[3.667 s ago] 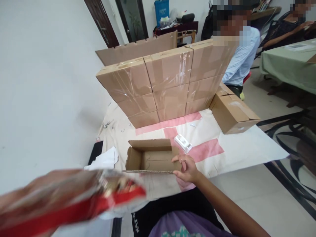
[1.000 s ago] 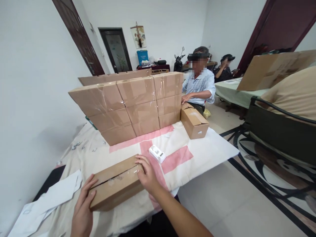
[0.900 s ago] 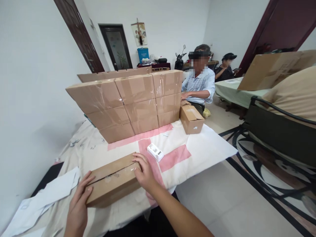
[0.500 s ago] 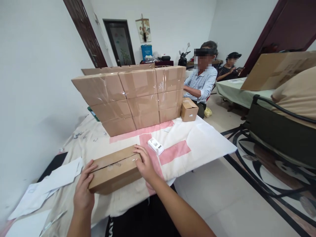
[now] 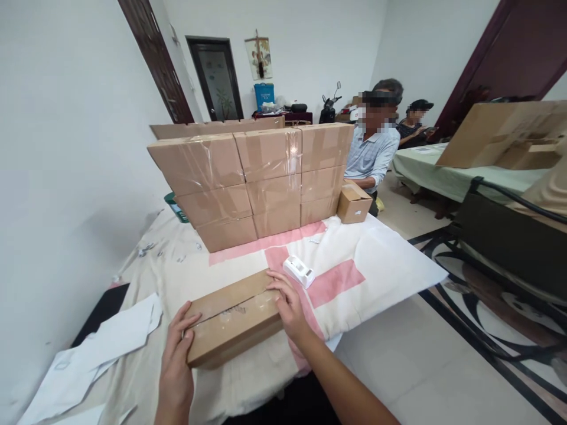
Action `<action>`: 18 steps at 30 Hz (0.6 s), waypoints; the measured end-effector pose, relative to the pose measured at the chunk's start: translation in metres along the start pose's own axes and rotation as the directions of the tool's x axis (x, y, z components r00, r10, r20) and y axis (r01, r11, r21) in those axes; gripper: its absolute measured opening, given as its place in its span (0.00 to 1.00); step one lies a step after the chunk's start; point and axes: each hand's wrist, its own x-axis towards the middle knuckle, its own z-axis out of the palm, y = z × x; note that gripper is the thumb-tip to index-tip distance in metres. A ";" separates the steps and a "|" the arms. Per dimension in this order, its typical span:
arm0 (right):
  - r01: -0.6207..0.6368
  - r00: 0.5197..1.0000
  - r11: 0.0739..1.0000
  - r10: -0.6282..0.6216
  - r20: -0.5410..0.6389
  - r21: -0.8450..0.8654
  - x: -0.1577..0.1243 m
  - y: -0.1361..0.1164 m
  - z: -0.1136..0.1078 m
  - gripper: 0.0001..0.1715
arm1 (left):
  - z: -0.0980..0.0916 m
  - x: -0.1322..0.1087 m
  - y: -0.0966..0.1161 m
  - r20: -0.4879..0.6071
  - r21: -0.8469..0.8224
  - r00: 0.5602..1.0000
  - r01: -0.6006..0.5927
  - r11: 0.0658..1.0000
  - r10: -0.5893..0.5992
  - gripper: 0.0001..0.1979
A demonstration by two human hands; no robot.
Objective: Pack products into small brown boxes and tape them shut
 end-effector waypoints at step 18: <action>0.099 0.992 0.960 -0.115 -0.046 -0.262 0.031 0.027 0.011 0.21 | 0.006 0.024 0.023 0.460 0.619 0.795 -0.606 0.499 0.396 0.28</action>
